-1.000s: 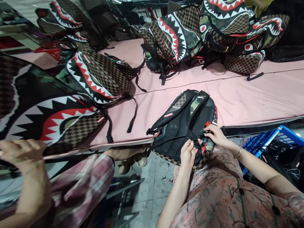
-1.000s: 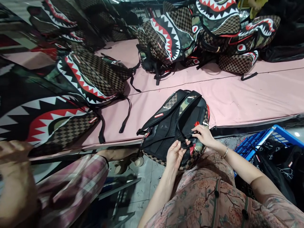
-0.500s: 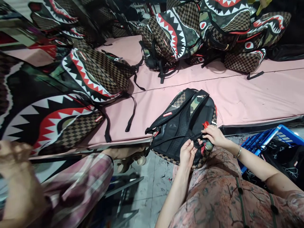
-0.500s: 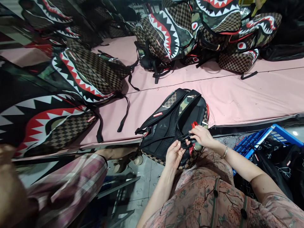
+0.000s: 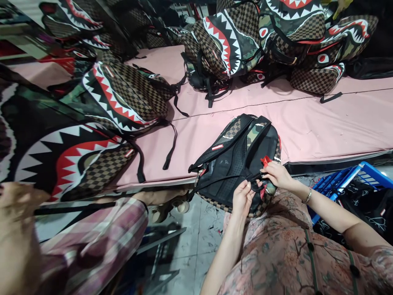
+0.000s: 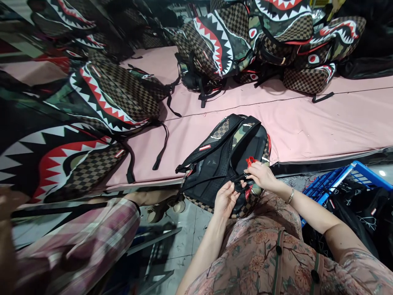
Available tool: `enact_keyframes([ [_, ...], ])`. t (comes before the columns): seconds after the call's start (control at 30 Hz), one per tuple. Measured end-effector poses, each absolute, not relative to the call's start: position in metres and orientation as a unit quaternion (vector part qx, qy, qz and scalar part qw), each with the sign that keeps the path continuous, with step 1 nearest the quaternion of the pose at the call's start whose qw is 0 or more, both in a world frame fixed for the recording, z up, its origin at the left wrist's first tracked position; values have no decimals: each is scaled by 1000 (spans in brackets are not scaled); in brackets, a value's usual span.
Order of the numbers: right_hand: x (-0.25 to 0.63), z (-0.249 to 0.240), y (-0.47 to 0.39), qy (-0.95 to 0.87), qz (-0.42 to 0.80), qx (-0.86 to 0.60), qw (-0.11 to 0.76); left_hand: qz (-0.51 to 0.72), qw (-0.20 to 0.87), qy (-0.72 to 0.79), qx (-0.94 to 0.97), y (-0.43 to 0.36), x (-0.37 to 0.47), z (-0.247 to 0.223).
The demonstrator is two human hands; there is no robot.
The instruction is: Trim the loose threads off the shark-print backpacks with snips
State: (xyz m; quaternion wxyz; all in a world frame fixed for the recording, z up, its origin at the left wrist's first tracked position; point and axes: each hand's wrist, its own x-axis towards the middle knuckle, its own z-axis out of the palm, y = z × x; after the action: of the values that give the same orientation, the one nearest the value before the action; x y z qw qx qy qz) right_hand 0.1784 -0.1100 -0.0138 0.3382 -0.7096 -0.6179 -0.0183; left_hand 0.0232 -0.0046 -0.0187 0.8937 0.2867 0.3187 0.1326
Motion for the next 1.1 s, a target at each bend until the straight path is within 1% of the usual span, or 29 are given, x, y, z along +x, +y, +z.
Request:
enact_keyframes([
  [0.27, 177, -10, -101, -648, -29, -697, 306, 130, 893, 318, 291, -5, 22, -19],
  [0.33, 176, -12, -101, -638, -22, -702, 316, 130, 891, 319, 295, -5, 22, -19],
  [0.43, 175, -15, -103, -585, 22, -714, 385, 129, 892, 316, 295, -5, 23, -18],
  [0.57, 170, -17, -106, -454, 163, -717, 504, 130, 890, 322, 295, -5, 23, -17],
  [0.6, 168, -16, -106, -437, 194, -709, 518, 132, 888, 325, 297, -5, 24, -17],
  [0.67, 163, -15, -104, -438, 228, -699, 517, 139, 883, 333, 301, -6, 24, -18],
  [0.8, 151, -16, -95, -466, 221, -710, 479, 165, 868, 351, 309, -9, 23, -20],
  [0.87, 146, -16, -90, -463, 216, -714, 479, 178, 861, 357, 316, -10, 23, -20],
  [0.93, 144, -15, -87, -419, 228, -713, 513, 190, 856, 355, 324, -12, 23, -20],
  [1.03, 149, -8, -88, -278, 280, -679, 620, 196, 855, 342, 337, -12, 24, -18],
  [1.1, 158, -3, -94, -215, 304, -651, 661, 193, 856, 336, 342, -12, 24, -17],
])
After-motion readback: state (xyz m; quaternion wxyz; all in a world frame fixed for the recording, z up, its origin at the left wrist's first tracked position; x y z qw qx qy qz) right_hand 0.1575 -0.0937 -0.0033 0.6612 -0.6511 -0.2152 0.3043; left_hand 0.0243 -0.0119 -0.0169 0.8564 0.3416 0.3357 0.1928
